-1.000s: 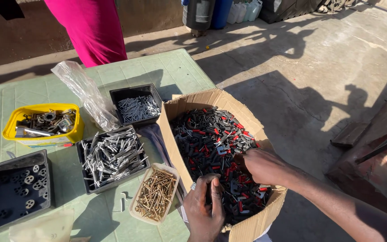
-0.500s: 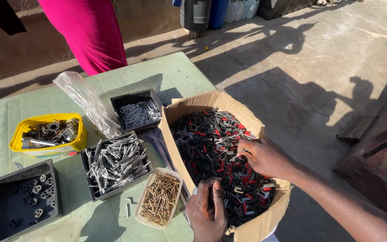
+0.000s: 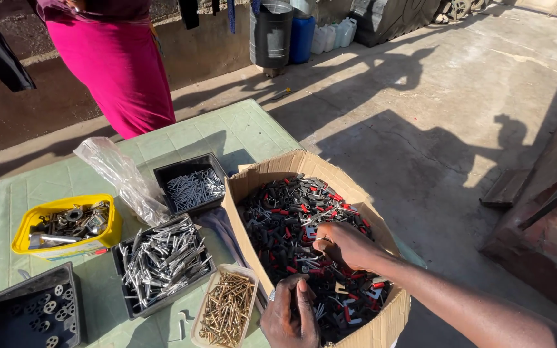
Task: The person sorts through a large cardboard box filled with mixed red and black plastic wall anchors. They pick up individual anchors, inspect them, and place them into smaller containers on the table. The person also handles a small bag of brass-colored screws and a yellow container of metal hardware.
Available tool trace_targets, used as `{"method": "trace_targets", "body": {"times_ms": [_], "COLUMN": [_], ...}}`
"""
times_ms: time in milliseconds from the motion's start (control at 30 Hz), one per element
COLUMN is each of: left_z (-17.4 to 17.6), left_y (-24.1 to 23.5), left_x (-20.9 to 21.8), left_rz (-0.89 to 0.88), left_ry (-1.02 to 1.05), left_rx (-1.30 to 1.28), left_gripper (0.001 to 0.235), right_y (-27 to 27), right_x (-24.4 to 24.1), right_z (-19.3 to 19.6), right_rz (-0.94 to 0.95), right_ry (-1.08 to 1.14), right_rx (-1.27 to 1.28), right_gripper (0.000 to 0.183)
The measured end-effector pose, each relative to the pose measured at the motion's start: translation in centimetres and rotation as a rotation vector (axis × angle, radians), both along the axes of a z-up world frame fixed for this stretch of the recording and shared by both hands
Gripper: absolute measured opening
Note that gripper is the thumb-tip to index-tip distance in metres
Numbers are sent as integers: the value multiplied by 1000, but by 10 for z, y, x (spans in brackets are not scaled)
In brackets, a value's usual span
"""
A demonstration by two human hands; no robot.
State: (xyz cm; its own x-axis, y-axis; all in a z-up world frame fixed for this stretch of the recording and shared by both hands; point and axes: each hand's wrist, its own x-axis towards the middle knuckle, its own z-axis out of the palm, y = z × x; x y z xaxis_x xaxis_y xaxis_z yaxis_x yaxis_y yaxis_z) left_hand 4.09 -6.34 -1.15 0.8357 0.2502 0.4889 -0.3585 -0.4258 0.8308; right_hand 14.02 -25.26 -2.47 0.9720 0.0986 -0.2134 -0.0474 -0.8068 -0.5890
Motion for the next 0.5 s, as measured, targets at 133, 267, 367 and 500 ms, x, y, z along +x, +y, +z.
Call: {"method": "trace_targets", "body": {"times_ms": [133, 267, 367, 500], "left_z": [-6, 4, 7, 1], "left_y": [10, 17, 9, 5], "left_x": [2, 0, -1, -1], "left_rz": [-88, -186, -111, -79], "left_ry": [-37, -53, -42, -35], "left_rx": [65, 44, 16, 1], "left_gripper": [23, 23, 26, 27], "right_y": [-20, -20, -13, 2], "right_x": [11, 1, -16, -29], "right_z": [1, 6, -2, 16], "right_rz": [8, 72, 116, 208], "right_ry": [-38, -4, 44, 135], "right_rx": [-173, -549, -550, -168], "right_gripper": [23, 46, 64, 19]}}
